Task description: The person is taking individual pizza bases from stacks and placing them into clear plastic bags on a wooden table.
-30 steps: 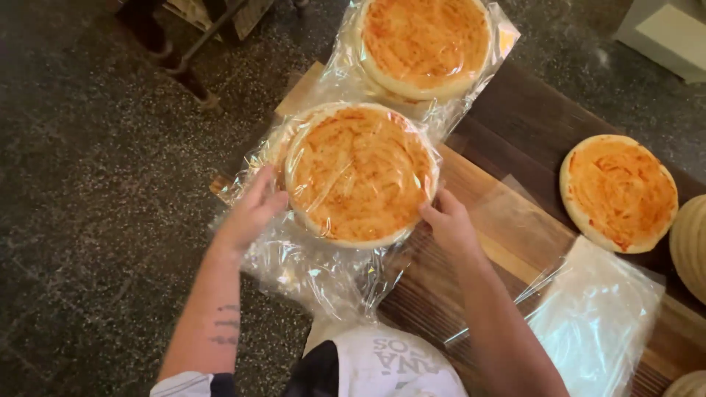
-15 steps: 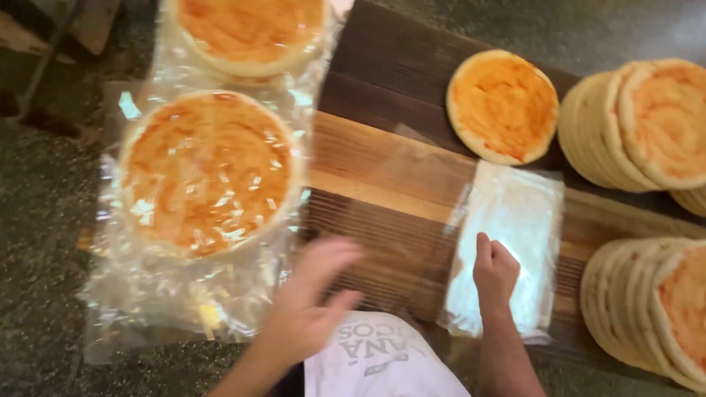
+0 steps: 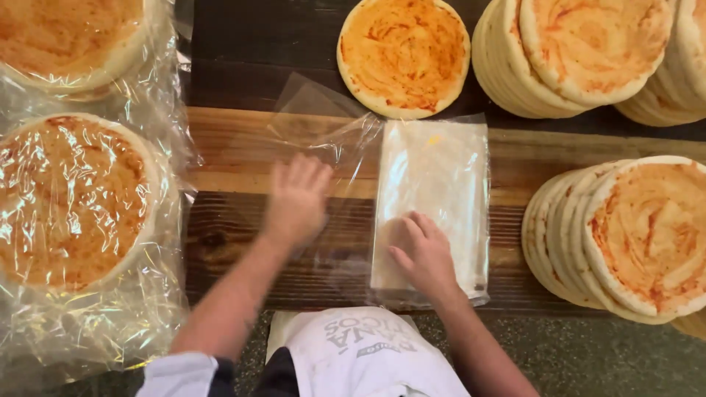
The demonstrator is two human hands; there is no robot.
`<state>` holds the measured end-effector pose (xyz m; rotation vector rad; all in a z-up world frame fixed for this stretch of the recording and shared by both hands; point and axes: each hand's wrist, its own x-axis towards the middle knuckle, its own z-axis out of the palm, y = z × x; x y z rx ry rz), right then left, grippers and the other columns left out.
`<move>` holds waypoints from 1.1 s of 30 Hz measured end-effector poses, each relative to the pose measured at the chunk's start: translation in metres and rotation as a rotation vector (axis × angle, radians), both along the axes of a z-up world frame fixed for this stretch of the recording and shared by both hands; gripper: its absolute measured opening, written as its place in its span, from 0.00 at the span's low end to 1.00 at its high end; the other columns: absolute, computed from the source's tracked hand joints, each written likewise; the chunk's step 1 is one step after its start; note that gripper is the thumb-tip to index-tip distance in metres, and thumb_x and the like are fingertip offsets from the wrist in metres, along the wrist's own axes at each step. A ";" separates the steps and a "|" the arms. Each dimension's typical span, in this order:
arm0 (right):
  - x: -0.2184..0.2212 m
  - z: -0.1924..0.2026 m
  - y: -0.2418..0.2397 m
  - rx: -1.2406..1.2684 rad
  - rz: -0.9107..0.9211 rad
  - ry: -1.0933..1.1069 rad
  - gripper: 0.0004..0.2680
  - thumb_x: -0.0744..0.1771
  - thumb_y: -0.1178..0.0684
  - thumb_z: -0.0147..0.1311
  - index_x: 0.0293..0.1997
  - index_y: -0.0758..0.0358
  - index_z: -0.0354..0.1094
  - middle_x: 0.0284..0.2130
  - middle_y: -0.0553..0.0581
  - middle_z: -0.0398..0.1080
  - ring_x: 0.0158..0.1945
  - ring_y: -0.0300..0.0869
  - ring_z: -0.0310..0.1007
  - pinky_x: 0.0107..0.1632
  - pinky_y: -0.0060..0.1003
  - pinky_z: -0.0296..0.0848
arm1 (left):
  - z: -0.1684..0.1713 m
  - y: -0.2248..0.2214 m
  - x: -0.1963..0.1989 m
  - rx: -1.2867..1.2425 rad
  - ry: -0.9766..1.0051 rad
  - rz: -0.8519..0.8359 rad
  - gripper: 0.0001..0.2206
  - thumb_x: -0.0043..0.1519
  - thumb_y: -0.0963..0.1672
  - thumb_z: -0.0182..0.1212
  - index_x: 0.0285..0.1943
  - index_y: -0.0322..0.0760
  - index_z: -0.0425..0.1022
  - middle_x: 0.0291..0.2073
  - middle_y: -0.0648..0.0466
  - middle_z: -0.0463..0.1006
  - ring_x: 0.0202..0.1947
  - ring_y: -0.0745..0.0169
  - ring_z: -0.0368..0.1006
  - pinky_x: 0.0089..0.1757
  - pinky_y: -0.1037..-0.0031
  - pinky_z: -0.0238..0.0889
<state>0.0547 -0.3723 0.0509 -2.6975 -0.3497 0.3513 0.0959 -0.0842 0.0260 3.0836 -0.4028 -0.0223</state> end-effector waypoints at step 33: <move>-0.004 -0.043 0.040 1.253 -0.740 0.492 0.11 0.64 0.59 0.65 0.22 0.65 0.66 0.12 0.49 0.56 0.16 0.32 0.55 0.20 0.26 0.53 | 0.038 -0.095 -0.044 -0.981 0.845 0.445 0.21 0.48 0.53 0.74 0.47 0.50 0.77 0.36 0.61 0.82 0.39 0.62 0.81 0.38 0.71 0.73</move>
